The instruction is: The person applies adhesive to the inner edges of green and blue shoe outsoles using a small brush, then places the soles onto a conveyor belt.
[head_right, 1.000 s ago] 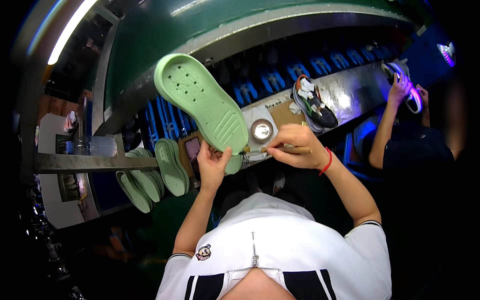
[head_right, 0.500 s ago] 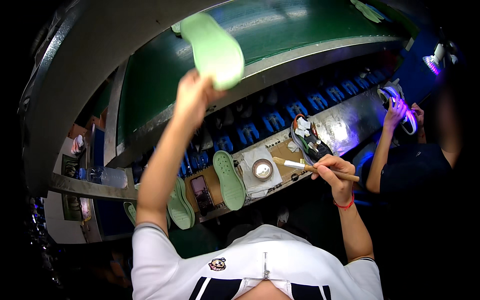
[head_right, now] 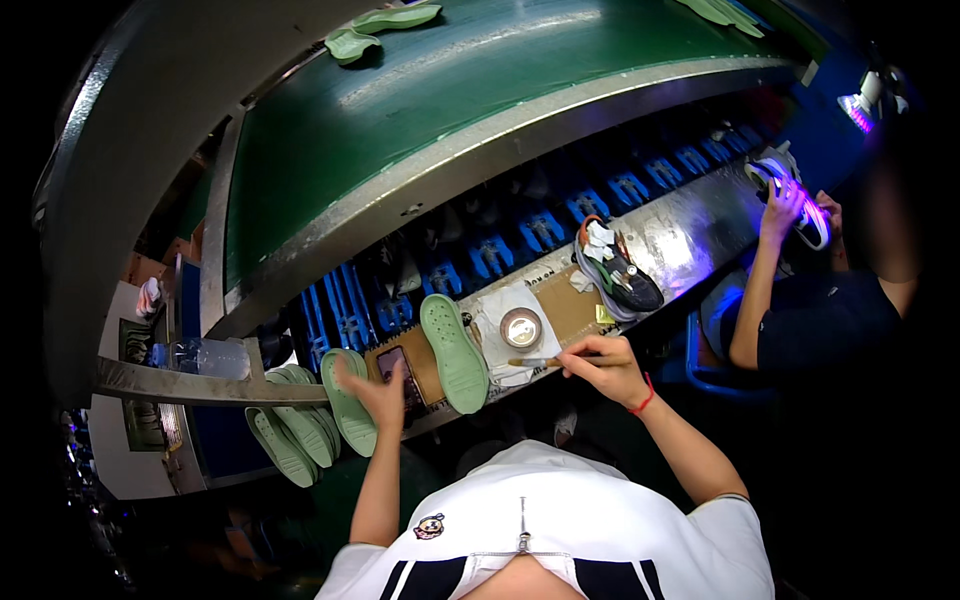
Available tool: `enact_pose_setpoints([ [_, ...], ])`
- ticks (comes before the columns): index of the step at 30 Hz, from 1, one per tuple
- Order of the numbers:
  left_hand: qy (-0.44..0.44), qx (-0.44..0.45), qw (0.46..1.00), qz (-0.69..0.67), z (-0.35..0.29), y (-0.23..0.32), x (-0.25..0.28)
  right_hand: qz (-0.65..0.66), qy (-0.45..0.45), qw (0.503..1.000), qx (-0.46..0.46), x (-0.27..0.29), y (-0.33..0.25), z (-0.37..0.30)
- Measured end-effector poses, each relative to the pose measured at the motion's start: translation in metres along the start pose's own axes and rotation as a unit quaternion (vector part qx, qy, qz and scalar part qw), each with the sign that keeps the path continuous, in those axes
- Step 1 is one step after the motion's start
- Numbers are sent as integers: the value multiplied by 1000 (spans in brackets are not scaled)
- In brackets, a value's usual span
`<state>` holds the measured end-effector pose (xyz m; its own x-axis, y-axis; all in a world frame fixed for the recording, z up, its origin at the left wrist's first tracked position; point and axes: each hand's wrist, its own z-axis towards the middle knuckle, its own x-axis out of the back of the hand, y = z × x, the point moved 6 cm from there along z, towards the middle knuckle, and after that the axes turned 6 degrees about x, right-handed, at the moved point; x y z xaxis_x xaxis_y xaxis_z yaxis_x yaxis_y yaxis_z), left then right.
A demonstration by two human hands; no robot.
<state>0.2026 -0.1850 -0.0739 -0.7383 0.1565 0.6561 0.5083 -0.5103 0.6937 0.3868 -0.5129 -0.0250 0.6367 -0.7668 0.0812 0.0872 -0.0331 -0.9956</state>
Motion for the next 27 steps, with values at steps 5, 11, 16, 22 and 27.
enact_pose_setpoints([
  [5, 10, 322, 915, 245, -76, -182, 57, -120, 69, 990, 16, -6, 59, 24],
  [11, -95, 321, 923, 192, -68, -213, 70, -225, 3, 974, -11, -24, 105, 52],
  [16, -169, 506, 842, -78, -64, -243, 89, -223, -15, 975, -13, -33, 109, 56],
  [22, -153, 445, 742, -477, -73, -152, 100, -147, 11, 989, 7, -25, 90, 54],
  [27, -338, 371, 726, -470, -74, -41, 55, -130, 12, 991, 1, -18, 101, 54],
])
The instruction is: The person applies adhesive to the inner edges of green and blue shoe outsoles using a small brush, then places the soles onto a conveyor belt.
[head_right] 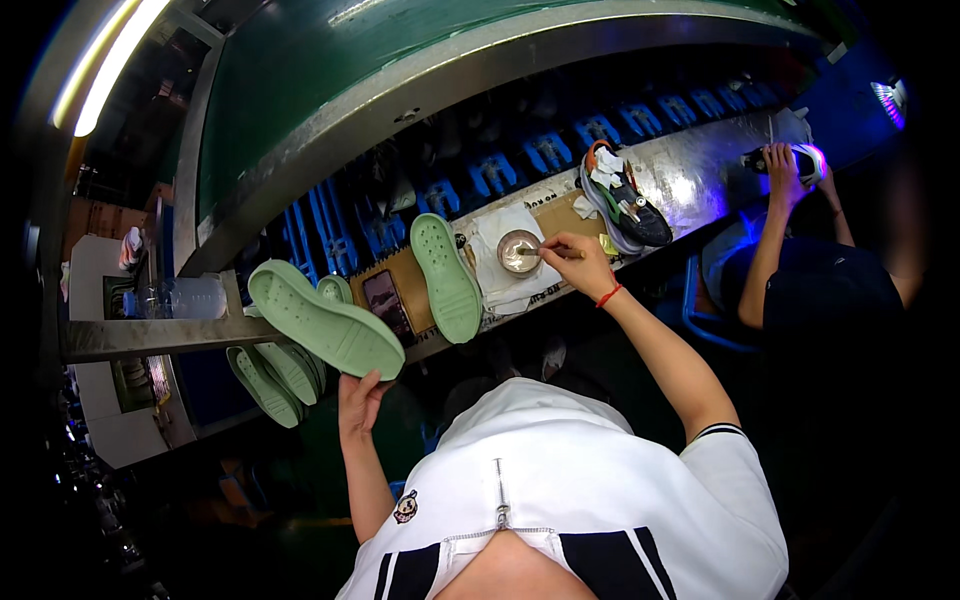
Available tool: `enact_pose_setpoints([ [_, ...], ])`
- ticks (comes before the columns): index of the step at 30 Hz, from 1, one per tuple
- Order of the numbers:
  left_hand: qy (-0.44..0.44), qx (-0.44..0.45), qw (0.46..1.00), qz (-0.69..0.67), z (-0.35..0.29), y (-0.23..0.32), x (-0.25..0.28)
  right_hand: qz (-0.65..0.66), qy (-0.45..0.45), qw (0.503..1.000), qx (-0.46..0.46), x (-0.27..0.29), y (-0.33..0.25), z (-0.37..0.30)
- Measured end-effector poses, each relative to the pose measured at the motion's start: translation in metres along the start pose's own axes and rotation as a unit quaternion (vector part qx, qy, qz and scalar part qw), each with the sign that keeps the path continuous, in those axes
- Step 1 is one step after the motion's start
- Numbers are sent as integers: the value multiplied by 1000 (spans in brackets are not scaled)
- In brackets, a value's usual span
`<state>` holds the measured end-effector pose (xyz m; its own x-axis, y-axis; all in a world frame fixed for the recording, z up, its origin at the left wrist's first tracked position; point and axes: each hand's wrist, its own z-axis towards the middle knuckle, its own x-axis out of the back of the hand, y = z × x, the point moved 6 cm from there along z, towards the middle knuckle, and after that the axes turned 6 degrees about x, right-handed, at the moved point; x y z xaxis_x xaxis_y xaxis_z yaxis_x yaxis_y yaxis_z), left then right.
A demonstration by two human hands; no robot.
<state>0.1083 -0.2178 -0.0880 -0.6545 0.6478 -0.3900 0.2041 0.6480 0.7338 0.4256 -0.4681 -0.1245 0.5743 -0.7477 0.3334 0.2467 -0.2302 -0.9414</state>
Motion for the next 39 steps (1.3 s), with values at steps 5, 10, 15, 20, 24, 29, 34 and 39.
enact_pose_setpoints([
  [5, -13, -85, 996, -16, 30, 16, -80, 73, 11, 995, -61, 16, -24, -3],
  [10, 28, -174, 984, 31, 46, 29, -120, 173, -14, 985, -13, 29, -107, -18],
  [15, 21, -223, 970, 92, 42, 38, -149, 110, -69, 986, 103, 19, -157, -27],
  [20, 21, -248, 960, 128, 38, 41, -158, 40, -95, 984, 146, 17, -173, -21],
  [24, 25, -252, 955, 152, 37, 40, -159, 50, -96, 983, 151, 18, -178, -18],
  [29, 28, -255, 953, 161, 34, 43, -160, 19, -116, 974, 194, 24, -182, -13],
  [34, 25, -258, 950, 173, 33, 45, -164, -10, -120, 969, 215, 24, -186, -8],
  [39, 18, -250, 954, 167, 35, 41, -163, -10, -120, 968, 222, 32, -185, -6],
])
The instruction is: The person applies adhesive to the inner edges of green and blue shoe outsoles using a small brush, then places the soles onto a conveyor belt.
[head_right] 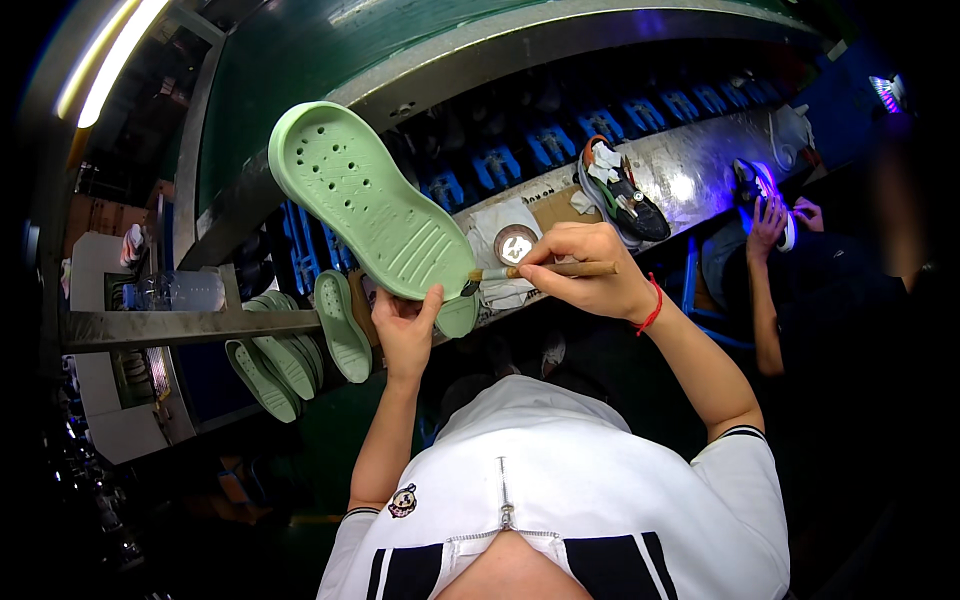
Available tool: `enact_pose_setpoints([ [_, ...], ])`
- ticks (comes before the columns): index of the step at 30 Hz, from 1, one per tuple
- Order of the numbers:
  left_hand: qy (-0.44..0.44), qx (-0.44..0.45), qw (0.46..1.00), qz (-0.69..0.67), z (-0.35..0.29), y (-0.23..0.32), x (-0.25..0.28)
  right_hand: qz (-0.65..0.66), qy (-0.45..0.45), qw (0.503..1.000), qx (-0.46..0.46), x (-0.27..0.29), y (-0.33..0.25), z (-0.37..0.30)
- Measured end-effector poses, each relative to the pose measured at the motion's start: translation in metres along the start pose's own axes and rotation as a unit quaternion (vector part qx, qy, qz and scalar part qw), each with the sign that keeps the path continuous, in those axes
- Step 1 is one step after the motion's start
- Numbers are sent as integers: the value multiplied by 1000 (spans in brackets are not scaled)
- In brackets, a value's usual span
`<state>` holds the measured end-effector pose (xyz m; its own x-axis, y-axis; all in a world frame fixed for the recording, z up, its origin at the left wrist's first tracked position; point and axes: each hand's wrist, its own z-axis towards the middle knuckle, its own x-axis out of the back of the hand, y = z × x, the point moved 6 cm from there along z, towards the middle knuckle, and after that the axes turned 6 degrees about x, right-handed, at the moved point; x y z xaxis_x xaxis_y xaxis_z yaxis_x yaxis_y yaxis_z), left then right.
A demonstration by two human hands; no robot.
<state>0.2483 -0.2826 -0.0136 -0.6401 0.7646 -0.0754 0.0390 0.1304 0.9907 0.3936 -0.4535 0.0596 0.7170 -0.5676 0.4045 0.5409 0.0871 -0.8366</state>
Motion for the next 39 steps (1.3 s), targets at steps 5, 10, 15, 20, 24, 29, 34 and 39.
enact_pose_setpoints([
  [5, -8, 8, 1000, -8, 0, 1, -2, -15, -22, 1000, 14, 3, -2, -3],
  [10, -9, 20, 1000, -5, 1, 0, -2, 8, -34, 999, 32, -6, -8, 3],
  [15, -9, 14, 1000, -8, 1, 3, -3, -14, -11, 999, 47, -4, -8, 3],
  [20, -7, 20, 1000, -8, 0, 1, -3, -22, -10, 999, 37, 4, -6, -3],
  [24, -7, 19, 1000, 0, 1, 1, -4, -34, -11, 999, 40, 6, -4, -2],
  [29, -41, 8, 999, 1, 14, 11, -15, -45, -9, 997, 56, 10, -5, 2],
  [34, -93, -26, 995, -28, 89, 75, -33, 130, 189, 973, -29, 57, -5, -24],
  [39, -14, -60, 989, -133, 284, 206, 2, 203, 203, 955, -77, 50, 4, -24],
])
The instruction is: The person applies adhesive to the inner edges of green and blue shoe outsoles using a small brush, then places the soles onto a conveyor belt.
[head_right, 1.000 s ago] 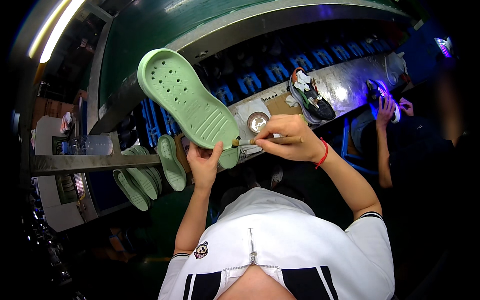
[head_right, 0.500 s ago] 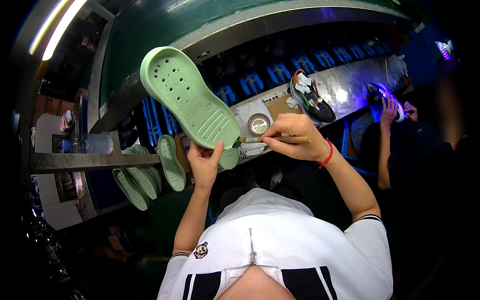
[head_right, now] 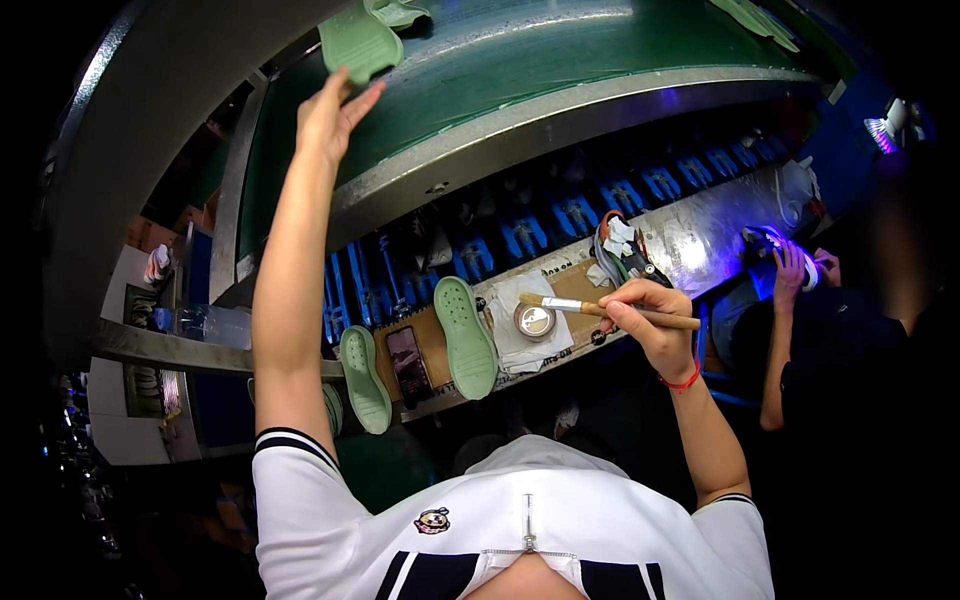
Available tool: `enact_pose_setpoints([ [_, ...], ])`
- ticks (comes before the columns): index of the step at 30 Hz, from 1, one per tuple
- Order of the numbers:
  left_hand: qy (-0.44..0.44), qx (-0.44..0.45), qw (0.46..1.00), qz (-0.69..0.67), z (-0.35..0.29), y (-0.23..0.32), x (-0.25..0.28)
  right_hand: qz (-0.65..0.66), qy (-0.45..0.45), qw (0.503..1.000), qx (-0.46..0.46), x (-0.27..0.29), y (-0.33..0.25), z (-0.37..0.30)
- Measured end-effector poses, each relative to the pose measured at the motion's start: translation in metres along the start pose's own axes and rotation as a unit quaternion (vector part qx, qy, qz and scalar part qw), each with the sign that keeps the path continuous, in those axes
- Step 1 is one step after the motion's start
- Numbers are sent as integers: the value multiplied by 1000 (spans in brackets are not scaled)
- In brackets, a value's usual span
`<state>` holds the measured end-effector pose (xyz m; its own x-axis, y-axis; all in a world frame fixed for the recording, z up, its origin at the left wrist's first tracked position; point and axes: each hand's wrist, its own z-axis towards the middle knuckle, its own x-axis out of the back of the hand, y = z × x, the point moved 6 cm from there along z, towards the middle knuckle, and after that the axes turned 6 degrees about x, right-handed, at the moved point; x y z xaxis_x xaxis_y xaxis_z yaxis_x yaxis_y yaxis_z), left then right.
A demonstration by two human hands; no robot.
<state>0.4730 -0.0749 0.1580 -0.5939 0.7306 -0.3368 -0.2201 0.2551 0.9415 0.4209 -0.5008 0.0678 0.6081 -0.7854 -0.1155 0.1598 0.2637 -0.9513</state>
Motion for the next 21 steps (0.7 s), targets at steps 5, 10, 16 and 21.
enact_pose_setpoints([
  [5, -41, -184, 976, 109, -79, -31, -38, -13, 14, 997, -78, 13, 38, -27],
  [10, -87, -11, 871, 483, -236, -201, 75, 5, -2, 988, -155, 6, 78, -55],
  [16, 71, 296, 897, 320, -349, -355, 208, 5, -21, 981, -195, -13, 104, -61],
  [21, 47, 470, 878, 78, -346, -364, 201, 16, -48, 977, -205, -29, 110, -57],
])
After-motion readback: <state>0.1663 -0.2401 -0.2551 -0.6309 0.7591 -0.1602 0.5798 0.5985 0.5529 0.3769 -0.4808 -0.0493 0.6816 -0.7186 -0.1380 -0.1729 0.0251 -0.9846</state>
